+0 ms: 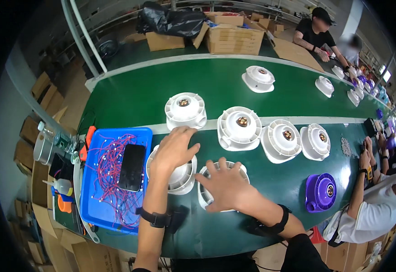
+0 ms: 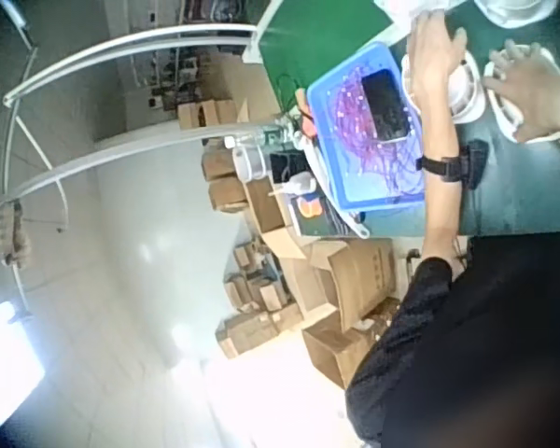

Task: The person assembles white and purple circular electronic components on a green workbench. They pick up white housings, insert them into purple bases, and occasionally inspect the internal wiring. The person also moves a cardboard box and handles a blue tray containing wires and a phone.

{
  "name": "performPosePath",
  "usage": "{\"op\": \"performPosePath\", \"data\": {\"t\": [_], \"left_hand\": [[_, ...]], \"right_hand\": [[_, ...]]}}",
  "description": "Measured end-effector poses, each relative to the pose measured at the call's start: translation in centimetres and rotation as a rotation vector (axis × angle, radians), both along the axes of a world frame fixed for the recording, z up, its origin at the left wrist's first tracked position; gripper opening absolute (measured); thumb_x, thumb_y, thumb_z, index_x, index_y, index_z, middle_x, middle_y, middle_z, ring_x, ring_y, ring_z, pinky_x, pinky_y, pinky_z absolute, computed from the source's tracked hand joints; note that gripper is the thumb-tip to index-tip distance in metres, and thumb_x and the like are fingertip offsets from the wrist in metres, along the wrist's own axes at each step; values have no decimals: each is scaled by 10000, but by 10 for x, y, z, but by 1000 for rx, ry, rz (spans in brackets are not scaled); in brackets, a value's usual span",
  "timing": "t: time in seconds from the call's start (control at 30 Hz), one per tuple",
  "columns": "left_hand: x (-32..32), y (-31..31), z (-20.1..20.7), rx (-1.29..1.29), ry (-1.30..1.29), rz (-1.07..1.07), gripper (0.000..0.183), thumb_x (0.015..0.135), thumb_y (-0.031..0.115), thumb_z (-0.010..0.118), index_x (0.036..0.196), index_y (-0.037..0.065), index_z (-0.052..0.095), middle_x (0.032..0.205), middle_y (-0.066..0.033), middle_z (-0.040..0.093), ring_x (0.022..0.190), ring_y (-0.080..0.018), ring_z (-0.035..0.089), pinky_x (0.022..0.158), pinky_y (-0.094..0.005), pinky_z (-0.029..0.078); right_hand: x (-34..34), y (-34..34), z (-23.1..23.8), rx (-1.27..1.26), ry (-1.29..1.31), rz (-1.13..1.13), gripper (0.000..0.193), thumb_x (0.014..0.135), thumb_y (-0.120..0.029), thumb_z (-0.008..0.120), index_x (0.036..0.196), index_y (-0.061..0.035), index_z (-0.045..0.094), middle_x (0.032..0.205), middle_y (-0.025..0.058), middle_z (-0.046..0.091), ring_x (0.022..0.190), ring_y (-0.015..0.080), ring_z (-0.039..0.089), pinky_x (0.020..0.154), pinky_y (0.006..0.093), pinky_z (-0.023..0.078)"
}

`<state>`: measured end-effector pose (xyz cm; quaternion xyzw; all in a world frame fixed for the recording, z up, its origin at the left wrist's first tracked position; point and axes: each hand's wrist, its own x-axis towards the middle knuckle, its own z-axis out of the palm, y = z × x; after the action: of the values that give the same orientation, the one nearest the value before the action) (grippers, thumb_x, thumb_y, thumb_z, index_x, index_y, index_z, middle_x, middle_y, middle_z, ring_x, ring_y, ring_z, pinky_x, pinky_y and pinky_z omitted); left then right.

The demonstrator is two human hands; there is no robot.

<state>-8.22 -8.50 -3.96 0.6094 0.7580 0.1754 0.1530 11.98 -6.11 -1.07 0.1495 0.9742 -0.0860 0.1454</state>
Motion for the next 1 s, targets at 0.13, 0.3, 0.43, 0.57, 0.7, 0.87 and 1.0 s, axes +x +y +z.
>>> {"op": "performPosePath", "data": {"t": [0.13, 0.3, 0.43, 0.57, 0.7, 0.87, 1.0], "left_hand": [[8, 15, -23, 268, 233, 262, 857, 894, 421, 647, 1561, 71, 237, 1609, -271, 175, 1476, -431, 233, 1152, -588, 271], [11, 0, 18, 221, 41, 85, 635, 944, 358, 612, 1447, 11, 438, 1497, -289, 398, 1418, -434, 349, 1160, -474, 306], [27, -8, 47, 223, -206, -197, 548, 968, 358, 579, 1366, -14, 516, 1420, -277, 494, 1340, -427, 456, 1121, -443, 363], [38, -16, 75, 339, -667, -253, 496, 1046, 340, 455, 1398, -9, 477, 1324, -227, 579, 1268, -330, 546, 1067, -393, 404], [64, -18, 95, 372, -691, -347, 732, 991, 292, 568, 1544, -9, 194, 1424, -309, 439, 1238, -346, 553, 1055, -409, 419], [65, -32, 111, 363, -374, -320, 927, 924, 268, 646, 1535, -96, 51, 1457, -369, 363, 1305, -394, 507, 1080, -397, 392], [49, -58, 130, 257, -421, -508, 1064, 893, 355, 720, 1499, -151, 7, 1429, -416, 353, 1288, -443, 501, 1065, -411, 406]], "right_hand": [[-1, -1, 3, 26, -1, 34, 849, 664, -488, 777, 1387, -133, 507, 1362, 238, 452, 1245, 475, 428, 859, 728, 407], [2, 13, 14, -83, -30, 58, 851, 669, -491, 780, 1386, -125, 504, 1330, 230, 477, 1215, 441, 475, 893, 649, 445], [23, 66, 30, -582, 302, 175, 824, 734, -397, 799, 1388, -25, 464, 1302, 214, 524, 1184, 367, 541, 991, 413, 465], [45, 101, 71, -844, 694, 278, 861, 697, -251, 781, 1450, -48, 416, 1364, 175, 519, 1233, 303, 519, 1046, 401, 395], [63, 114, 76, -704, 945, 183, 968, 559, -272, 752, 1437, -26, 427, 1433, 203, 457, 1307, 346, 474, 1094, 409, 354], [50, 103, 77, -681, 1034, 225, 987, 483, -304, 733, 1384, 4, 476, 1434, 262, 448, 1314, 392, 473, 1080, 428, 369], [57, 74, 88, -586, 1025, 160, 915, 489, -369, 754, 1293, 12, 540, 1366, 264, 509, 1204, 404, 560, 1012, 431, 426]]}}
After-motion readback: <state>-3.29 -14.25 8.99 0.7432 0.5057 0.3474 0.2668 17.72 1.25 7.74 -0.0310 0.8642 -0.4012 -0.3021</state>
